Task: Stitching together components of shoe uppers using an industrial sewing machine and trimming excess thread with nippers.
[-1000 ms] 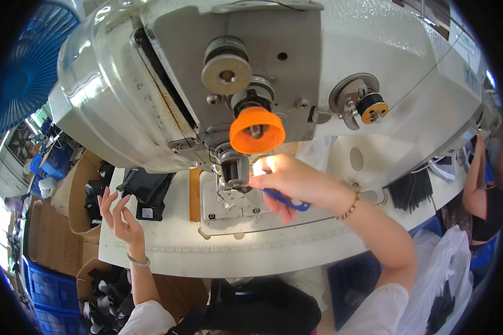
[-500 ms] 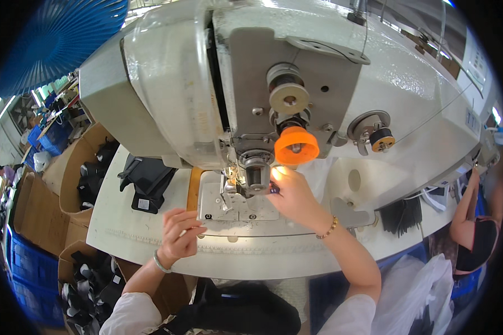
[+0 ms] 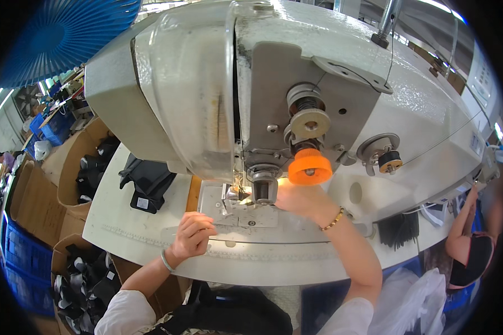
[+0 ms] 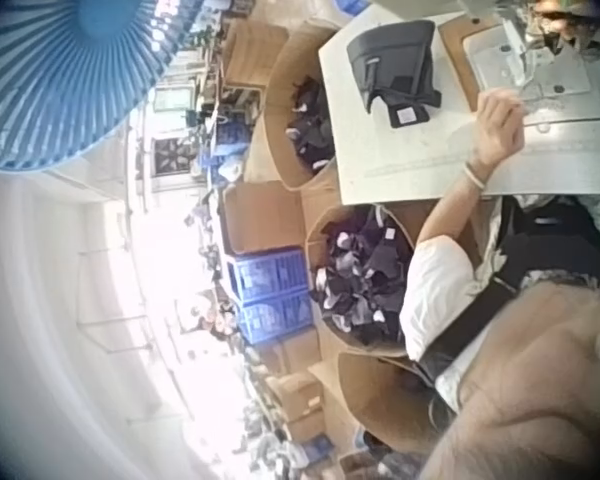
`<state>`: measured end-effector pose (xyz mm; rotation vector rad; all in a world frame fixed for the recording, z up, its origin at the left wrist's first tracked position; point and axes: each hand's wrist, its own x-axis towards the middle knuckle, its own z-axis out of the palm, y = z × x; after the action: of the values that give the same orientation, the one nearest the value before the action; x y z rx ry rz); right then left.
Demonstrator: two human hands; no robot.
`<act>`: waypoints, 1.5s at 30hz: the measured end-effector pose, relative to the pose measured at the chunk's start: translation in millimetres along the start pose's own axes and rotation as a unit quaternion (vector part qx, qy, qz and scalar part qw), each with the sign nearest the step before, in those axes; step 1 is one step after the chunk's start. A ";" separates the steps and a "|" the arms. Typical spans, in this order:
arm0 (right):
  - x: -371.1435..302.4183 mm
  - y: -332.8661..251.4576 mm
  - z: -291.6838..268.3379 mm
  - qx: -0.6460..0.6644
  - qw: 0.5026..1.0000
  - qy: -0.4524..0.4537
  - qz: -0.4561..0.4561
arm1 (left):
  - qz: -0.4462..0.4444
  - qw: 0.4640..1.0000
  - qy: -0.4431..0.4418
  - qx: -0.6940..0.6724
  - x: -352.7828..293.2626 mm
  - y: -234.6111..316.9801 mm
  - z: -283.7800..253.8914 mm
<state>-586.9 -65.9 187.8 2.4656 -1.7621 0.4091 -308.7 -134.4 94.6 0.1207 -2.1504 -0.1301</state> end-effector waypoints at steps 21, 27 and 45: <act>4.5 -9.1 12.0 0.127 0.986 0.106 0.024 | -0.058 0.997 0.003 -0.041 -8.6 -8.5 5.5; 1.0 -9.5 17.4 0.023 0.994 0.101 -0.030 | -0.073 0.996 0.010 -0.056 -11.0 -9.6 5.0; 2.4 1.8 -9.4 0.092 0.992 0.091 -0.012 | -0.089 0.994 0.015 -0.063 -14.5 -14.0 10.3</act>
<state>-589.5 -66.7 197.4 2.4726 -1.6894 0.8007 -308.9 -145.8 75.1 0.2388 -2.0926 -0.3644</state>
